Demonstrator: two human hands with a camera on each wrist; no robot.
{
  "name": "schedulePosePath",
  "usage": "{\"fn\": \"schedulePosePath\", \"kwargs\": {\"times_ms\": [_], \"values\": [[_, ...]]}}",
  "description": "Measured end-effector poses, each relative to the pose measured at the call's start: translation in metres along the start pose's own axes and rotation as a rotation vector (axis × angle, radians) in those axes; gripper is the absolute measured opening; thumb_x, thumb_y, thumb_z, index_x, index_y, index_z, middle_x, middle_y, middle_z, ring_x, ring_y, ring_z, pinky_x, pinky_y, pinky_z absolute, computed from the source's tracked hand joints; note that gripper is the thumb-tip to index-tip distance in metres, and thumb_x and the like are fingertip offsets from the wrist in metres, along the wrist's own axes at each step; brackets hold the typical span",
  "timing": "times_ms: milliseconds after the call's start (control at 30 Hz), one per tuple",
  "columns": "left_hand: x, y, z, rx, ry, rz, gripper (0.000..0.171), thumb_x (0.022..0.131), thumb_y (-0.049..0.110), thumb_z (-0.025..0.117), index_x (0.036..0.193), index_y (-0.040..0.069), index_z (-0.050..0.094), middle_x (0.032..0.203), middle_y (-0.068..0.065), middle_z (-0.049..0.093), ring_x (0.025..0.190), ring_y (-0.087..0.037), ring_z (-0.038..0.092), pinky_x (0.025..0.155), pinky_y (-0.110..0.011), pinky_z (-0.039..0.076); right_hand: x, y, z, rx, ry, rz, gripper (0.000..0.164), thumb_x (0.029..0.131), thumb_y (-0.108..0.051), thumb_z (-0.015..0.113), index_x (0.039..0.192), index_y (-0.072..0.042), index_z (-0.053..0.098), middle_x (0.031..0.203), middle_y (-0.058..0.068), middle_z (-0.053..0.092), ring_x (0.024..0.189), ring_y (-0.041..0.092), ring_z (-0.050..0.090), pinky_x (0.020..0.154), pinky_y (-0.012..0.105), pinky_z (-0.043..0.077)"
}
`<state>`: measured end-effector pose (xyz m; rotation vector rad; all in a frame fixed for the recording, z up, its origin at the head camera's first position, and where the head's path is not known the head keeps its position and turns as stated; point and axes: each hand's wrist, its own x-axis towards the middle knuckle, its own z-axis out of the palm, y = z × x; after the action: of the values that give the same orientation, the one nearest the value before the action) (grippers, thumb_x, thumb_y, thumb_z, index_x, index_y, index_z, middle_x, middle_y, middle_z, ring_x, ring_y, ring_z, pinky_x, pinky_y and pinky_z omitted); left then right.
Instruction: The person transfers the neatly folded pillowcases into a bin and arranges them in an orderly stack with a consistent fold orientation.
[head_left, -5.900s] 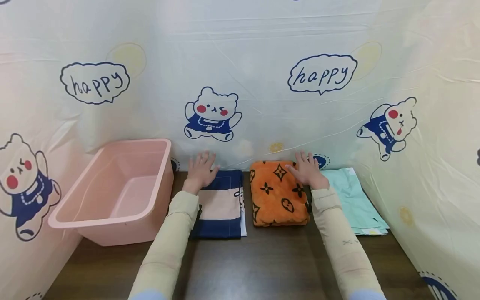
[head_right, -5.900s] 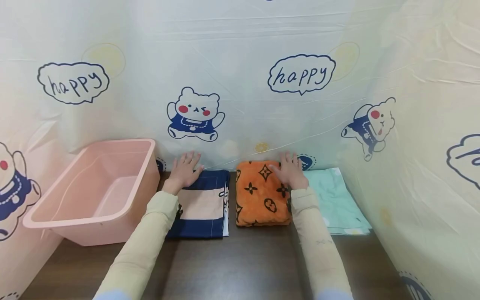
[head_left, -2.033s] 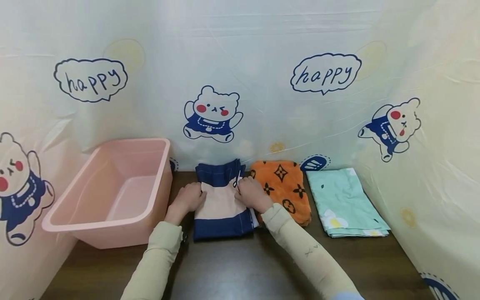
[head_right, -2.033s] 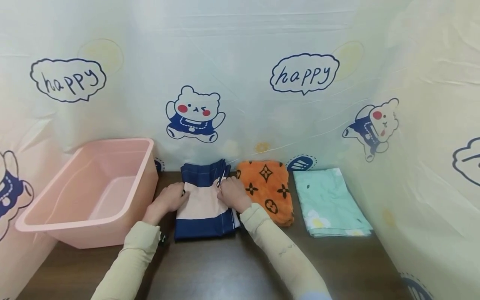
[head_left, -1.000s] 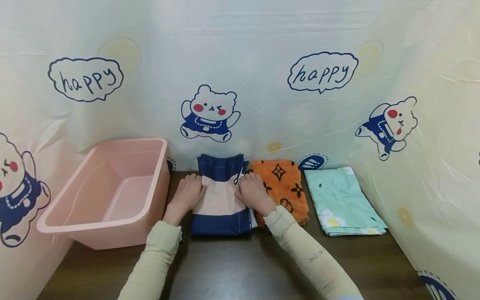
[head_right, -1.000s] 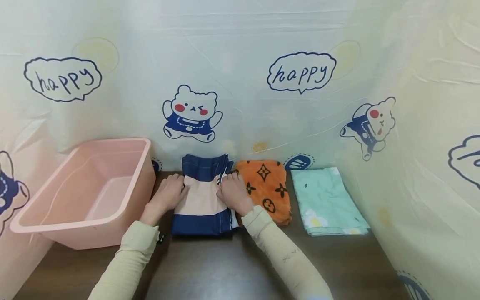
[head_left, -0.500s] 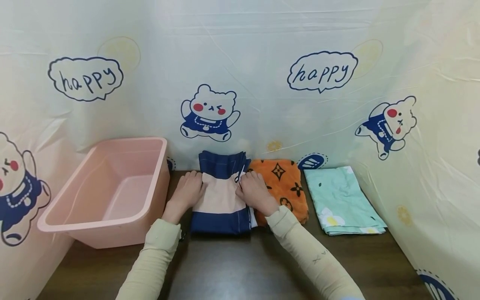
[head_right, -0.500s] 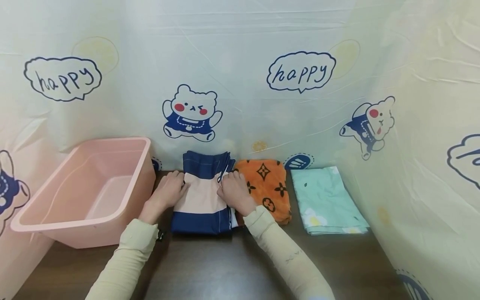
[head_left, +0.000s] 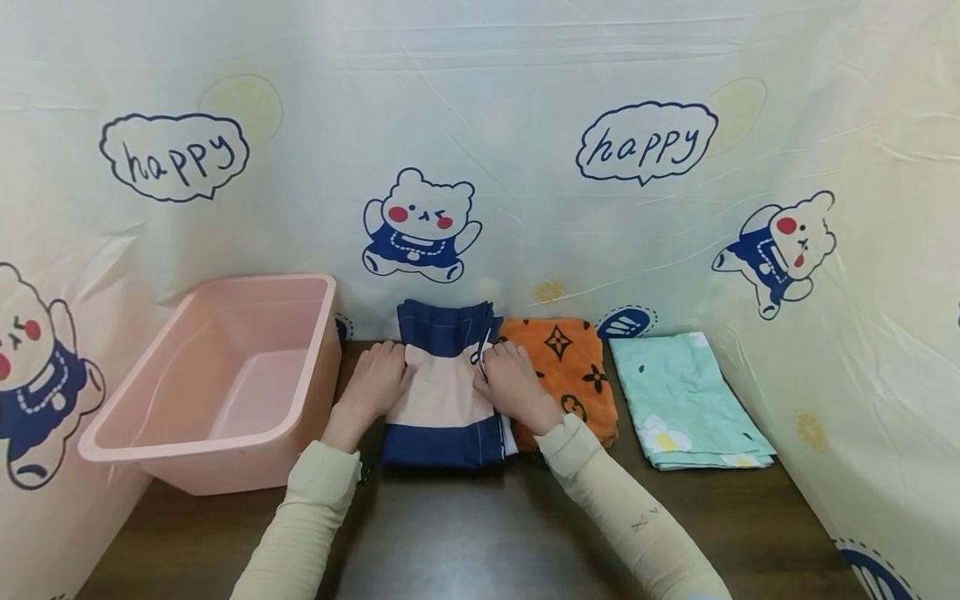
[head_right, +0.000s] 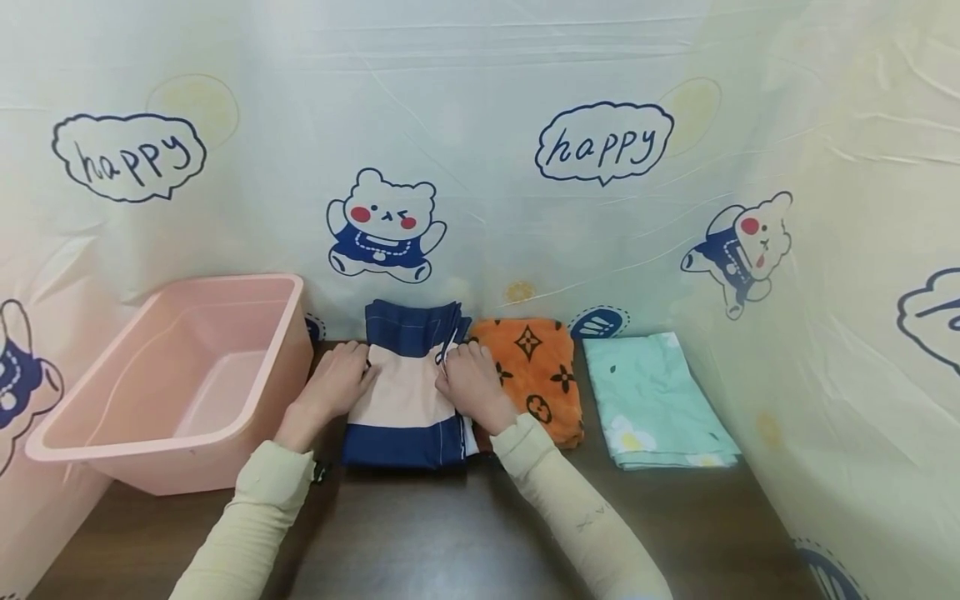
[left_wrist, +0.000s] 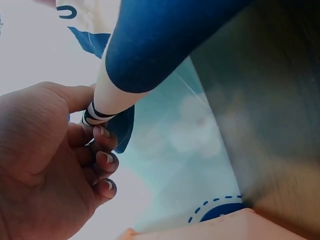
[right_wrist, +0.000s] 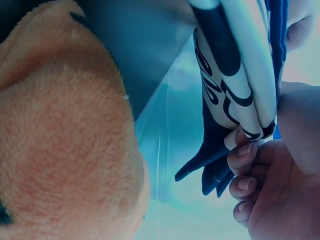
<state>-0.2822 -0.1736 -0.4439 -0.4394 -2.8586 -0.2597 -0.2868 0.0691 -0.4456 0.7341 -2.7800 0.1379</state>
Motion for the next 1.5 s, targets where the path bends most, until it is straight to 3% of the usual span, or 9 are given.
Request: {"fn": "schedulePosePath", "kwargs": {"times_ms": [533, 900, 1167, 1500], "values": [[-0.004, 0.002, -0.012, -0.073, -0.031, -0.025, 0.033, 0.102, 0.024, 0.062, 0.11, -0.008, 0.062, 0.1, -0.021, 0.063, 0.094, -0.037, 0.058, 0.084, -0.05, 0.048, -0.002, -0.002, -0.015, 0.061, -0.002, 0.003, 0.028, 0.102, -0.031, 0.056, 0.083, -0.01, 0.058, 0.08, 0.003, 0.054, 0.077, 0.022, 0.045, 0.07, 0.033, 0.032], [-0.003, 0.002, -0.019, -0.027, -0.015, 0.018, 0.03, 0.102, 0.024, 0.062, 0.102, -0.006, 0.062, 0.093, -0.019, 0.062, 0.091, -0.038, 0.059, 0.081, -0.05, 0.049, -0.004, -0.006, -0.023, 0.103, -0.033, 0.033, 0.03, 0.103, -0.032, 0.054, 0.08, -0.013, 0.054, 0.077, 0.001, 0.05, 0.075, 0.021, 0.041, 0.07, 0.033, 0.03], [-0.005, 0.004, -0.033, -0.014, 0.003, 0.027, 0.028, 0.101, 0.023, 0.063, 0.099, -0.006, 0.061, 0.092, -0.02, 0.062, 0.09, -0.039, 0.06, 0.08, -0.05, 0.049, -0.004, -0.01, -0.029, 0.118, 0.014, 0.03, 0.029, 0.101, -0.03, 0.056, 0.077, -0.013, 0.053, 0.077, 0.001, 0.052, 0.074, 0.021, 0.042, 0.068, 0.033, 0.029], [-0.005, 0.009, -0.047, 0.001, -0.025, 0.018, 0.034, 0.102, 0.025, 0.061, 0.11, -0.008, 0.062, 0.1, -0.022, 0.063, 0.094, -0.037, 0.058, 0.085, -0.049, 0.047, -0.003, -0.015, -0.038, 0.112, 0.059, 0.003, 0.031, 0.1, -0.029, 0.058, 0.074, -0.013, 0.052, 0.075, 0.002, 0.05, 0.076, 0.023, 0.044, 0.07, 0.035, 0.032]]}}
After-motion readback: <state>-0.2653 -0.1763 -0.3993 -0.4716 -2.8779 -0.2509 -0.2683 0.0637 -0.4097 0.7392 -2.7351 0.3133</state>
